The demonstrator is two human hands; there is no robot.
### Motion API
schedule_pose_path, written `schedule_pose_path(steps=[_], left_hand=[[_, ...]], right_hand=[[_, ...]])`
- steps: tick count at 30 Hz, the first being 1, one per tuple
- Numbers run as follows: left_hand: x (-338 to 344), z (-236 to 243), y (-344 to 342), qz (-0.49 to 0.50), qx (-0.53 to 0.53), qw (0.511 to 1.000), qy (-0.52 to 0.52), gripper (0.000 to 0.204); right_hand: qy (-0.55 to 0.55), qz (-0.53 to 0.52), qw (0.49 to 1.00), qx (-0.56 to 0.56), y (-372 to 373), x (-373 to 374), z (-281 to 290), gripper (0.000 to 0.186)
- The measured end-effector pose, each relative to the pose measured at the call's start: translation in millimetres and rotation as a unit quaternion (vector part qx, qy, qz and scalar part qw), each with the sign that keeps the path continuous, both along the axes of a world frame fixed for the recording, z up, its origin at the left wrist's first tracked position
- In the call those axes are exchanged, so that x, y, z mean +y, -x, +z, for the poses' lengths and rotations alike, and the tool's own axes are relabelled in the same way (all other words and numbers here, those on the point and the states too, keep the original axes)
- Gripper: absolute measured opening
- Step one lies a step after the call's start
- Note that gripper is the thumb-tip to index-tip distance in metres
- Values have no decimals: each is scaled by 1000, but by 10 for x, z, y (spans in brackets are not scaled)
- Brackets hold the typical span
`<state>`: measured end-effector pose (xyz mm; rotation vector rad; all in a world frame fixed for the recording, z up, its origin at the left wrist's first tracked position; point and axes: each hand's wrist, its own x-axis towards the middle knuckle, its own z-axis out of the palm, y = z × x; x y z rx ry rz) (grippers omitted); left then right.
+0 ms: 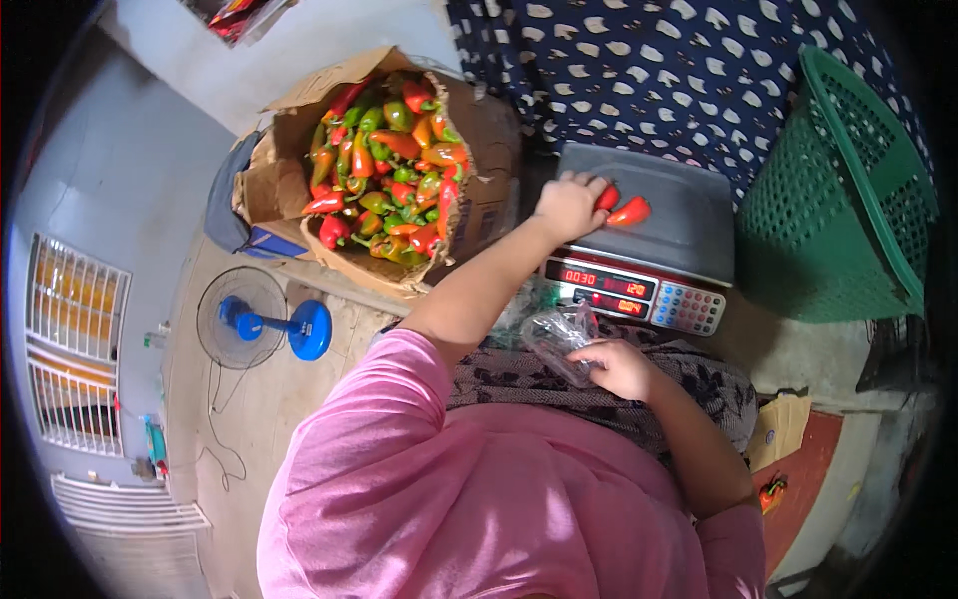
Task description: The person takes peppers from a cardboard box, weighs them on a digital scale, and puts them into a plastic bag, which they then tie closed.
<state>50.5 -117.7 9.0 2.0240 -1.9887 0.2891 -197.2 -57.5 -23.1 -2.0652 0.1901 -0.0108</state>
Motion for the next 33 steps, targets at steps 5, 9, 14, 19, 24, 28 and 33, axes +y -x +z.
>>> schedule_pose_path(steps=[5,9,14,19,24,28,33], left_hand=[[471,308,200,-125,110,985,39,48],[1169,810,123,-171,122,968,137,24],[1601,1032,-788,35,237,929,281,21],[1536,1082,-1506,238,-93,927,275,45],[1606,1153,-1813,210,-185,942,183,37],[1754,1169,-1786,210,-169,930,249,24],[1910,1029,-1474,89,785,527,315,25]], right_hand=[[-17,-23,1000,9,25,5,140,42],[-17,-31,999,-26,32,22,-1,40],[1,-36,999,13,-8,67,149,40],[42,-33,998,-46,6,42,-46,45],[-12,-41,999,-4,-5,2,15,46],[-55,-62,996,38,13,15,56,47],[-35,-46,998,26,1,21,38,43]])
